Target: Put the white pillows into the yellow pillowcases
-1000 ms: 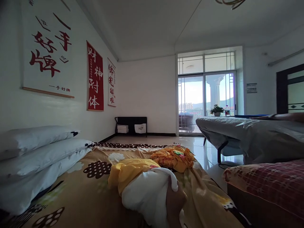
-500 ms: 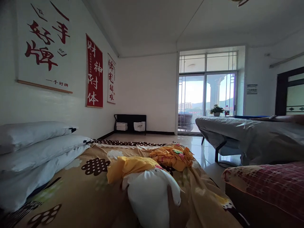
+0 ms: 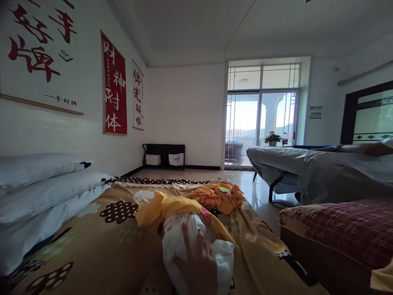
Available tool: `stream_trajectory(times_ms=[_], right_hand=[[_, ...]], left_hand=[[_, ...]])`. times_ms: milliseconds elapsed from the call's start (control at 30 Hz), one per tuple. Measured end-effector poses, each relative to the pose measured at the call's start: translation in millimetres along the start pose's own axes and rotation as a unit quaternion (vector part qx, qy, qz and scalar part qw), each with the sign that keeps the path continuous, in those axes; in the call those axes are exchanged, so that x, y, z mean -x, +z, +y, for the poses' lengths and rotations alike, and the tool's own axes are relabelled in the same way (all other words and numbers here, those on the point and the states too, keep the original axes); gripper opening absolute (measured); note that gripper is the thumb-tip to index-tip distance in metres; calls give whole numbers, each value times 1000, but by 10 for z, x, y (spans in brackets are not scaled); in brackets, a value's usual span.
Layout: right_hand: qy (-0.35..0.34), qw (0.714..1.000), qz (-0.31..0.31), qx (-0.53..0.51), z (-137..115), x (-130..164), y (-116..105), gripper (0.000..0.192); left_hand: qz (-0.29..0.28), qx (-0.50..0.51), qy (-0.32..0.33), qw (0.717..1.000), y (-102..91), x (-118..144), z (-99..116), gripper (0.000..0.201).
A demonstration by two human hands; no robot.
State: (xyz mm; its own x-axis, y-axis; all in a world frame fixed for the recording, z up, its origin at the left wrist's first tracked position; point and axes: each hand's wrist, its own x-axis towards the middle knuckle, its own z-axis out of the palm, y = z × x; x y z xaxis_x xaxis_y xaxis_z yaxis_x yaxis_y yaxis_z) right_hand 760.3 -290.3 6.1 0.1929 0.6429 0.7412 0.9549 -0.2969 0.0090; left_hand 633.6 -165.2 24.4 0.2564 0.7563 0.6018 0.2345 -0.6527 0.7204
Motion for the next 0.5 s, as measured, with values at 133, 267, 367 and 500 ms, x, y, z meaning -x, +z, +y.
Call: stream_trajectory(times_ms=[133,267,367,500], right_hand=[[-120,993,15,0,-112,-54,243,66],[-198,977,-27,-81,-54,-132,339,71],[-157,982,-47,-91,28,-295,302,69],[-16,997,-31,-76,183,-495,306,64]], left_hand=[[-27,-44,38,998,-126,36,19,21],[-20,-99,40,994,-231,106,54,23],[-18,-121,32,992,-188,179,103,27],[-22,-155,23,987,-61,269,179,30]])
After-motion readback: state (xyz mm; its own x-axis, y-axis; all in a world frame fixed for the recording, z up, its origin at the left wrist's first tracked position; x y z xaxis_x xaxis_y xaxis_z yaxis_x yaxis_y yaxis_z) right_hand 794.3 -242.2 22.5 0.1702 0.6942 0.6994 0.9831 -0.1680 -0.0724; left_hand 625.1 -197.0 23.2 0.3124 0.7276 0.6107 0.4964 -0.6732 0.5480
